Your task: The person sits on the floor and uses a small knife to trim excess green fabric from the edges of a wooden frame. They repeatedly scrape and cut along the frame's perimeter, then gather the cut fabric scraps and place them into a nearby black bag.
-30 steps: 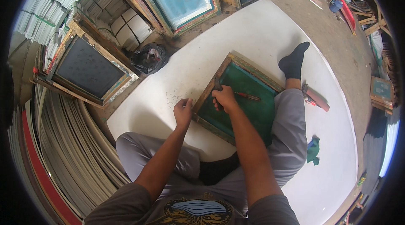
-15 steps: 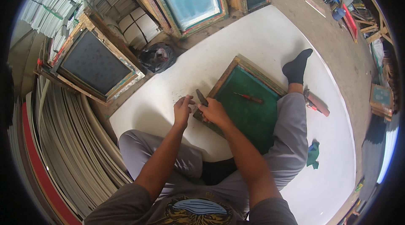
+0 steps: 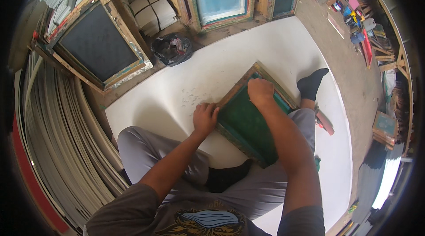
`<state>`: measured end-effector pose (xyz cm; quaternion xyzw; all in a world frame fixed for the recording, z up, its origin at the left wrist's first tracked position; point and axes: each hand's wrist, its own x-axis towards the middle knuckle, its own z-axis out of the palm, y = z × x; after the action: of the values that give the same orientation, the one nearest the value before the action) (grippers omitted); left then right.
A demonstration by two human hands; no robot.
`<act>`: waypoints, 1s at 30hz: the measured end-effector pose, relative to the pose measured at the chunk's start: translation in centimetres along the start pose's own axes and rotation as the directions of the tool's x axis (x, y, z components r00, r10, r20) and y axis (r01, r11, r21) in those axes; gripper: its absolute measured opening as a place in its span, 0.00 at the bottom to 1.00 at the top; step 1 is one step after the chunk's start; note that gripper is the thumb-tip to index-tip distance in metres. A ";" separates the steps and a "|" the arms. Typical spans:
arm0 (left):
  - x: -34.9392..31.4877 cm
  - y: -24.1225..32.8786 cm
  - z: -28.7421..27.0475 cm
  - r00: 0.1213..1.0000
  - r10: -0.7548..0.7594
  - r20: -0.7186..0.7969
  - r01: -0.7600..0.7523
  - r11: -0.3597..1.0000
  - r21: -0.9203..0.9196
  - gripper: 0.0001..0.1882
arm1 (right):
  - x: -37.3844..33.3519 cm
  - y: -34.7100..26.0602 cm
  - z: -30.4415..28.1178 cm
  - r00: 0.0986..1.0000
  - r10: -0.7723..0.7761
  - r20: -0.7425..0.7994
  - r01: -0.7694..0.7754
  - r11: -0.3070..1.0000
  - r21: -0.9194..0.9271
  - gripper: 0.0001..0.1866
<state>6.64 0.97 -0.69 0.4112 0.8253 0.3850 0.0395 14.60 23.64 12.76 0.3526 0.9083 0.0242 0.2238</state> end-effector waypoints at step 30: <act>-0.1 -0.5 0.1 0.998 -0.050 0.025 0.052 0.992 -0.115 0.12 | 9.5 -2.1 -4.5 0.797 0.062 0.601 0.176 0.928 -0.328 0.23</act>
<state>6.44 0.75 -1.06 0.3914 0.8114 0.4263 0.0822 5.20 28.74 12.72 0.2656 0.7792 0.0737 0.5629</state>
